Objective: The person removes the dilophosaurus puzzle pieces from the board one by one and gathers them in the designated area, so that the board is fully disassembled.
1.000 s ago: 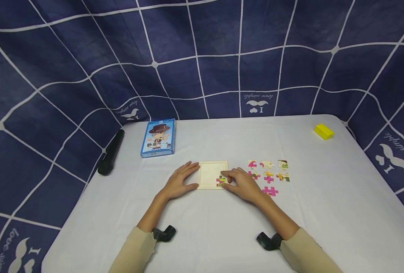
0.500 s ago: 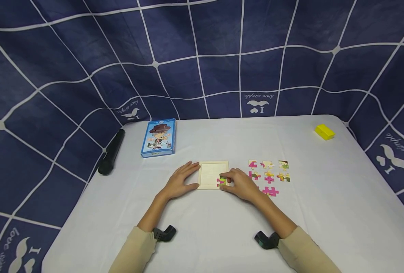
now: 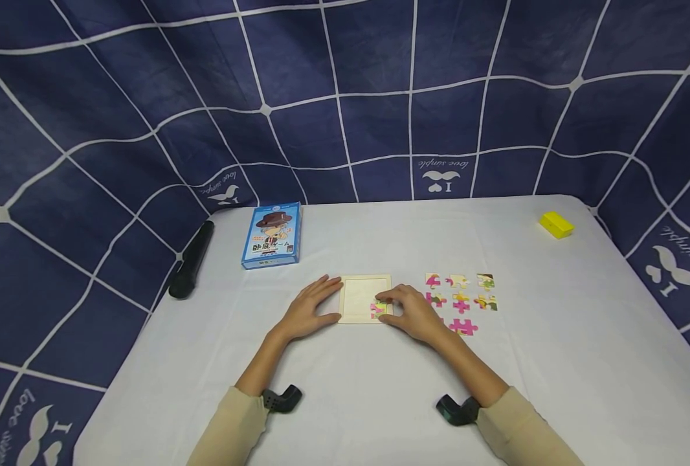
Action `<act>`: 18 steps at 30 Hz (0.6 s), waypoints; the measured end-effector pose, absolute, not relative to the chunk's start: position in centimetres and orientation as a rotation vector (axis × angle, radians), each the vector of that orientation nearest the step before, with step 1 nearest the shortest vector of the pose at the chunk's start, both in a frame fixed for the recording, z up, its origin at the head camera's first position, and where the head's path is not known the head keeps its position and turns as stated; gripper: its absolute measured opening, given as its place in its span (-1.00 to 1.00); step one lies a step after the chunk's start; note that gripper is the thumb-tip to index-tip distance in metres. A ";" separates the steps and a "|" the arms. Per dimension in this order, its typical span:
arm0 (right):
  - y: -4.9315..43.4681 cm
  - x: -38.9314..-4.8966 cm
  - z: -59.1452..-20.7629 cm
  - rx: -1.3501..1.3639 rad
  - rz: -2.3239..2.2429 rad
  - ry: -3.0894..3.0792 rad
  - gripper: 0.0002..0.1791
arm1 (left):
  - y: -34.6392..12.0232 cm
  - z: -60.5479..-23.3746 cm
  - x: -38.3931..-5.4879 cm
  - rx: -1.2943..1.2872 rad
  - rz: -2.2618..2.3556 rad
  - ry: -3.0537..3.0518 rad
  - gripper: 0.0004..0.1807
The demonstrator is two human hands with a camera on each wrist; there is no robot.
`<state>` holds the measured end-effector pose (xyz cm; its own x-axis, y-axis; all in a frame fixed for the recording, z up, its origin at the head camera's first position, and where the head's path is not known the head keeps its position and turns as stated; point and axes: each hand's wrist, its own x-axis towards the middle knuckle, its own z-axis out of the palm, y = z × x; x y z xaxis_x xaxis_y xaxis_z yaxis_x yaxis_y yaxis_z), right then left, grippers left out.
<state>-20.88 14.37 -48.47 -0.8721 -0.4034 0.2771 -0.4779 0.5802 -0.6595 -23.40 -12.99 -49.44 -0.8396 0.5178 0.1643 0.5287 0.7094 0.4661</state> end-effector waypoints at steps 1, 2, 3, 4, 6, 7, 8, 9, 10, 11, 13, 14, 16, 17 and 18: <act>14.4 -20.9 -48.5 0.759 1.185 -2.699 -0.56 | -13.0 -49.4 -23.4 -0.881 -0.799 -2.886 -0.28; 14.4 -21.0 -48.6 0.760 1.191 -2.694 -0.56 | -13.0 -49.4 -23.4 -0.879 -0.799 -2.888 -0.28; 14.5 -21.0 -48.6 0.762 1.194 -2.691 -0.57 | -13.0 -49.4 -23.4 -0.878 -0.800 -2.889 -0.28; 14.5 -21.0 -48.7 0.764 1.199 -2.688 -0.57 | -13.0 -49.3 -23.4 -0.877 -0.801 -2.890 -0.28; 14.5 -21.1 -48.8 0.768 1.213 -2.682 -0.57 | -13.0 -49.3 -23.4 -0.878 -0.806 -2.889 -0.28; 14.6 -21.1 -48.8 0.771 1.217 -2.680 -0.56 | -13.0 -49.3 -23.4 -0.879 -0.808 -2.889 -0.28; 14.6 -21.2 -48.8 0.775 1.218 -2.675 -0.56 | -13.0 -49.3 -23.4 -0.879 -0.807 -2.888 -0.28; 14.6 -21.2 -48.9 0.778 1.222 -2.671 -0.56 | -13.0 -49.3 -23.4 -0.880 -0.806 -2.887 -0.28; 14.6 -21.2 -48.9 0.781 1.230 -2.665 -0.56 | -13.0 -49.3 -23.4 -0.882 -0.805 -2.887 -0.28; 14.6 -21.3 -48.9 0.784 1.238 -2.659 -0.57 | -13.0 -49.3 -23.4 -0.883 -0.806 -2.886 -0.28; 14.7 -21.3 -49.0 0.792 1.249 -2.650 -0.60 | -13.0 -49.3 -23.4 -0.883 -0.802 -2.887 -0.28; 14.7 -21.3 -49.0 0.799 1.254 -2.645 -0.61 | -13.0 -49.3 -23.4 -0.883 -0.800 -2.888 -0.28; 14.7 -21.3 -49.0 0.811 1.268 -2.639 -0.64 | -13.0 -49.3 -23.4 -0.883 -0.800 -2.891 -0.28; 14.7 -21.3 -49.0 0.815 1.272 -2.639 -0.66 | -13.0 -49.3 -23.4 -0.882 -0.801 -2.889 -0.28; 14.7 -21.3 -49.0 0.818 1.274 -2.641 -0.67 | -13.0 -49.3 -23.4 -0.882 -0.801 -2.891 -0.28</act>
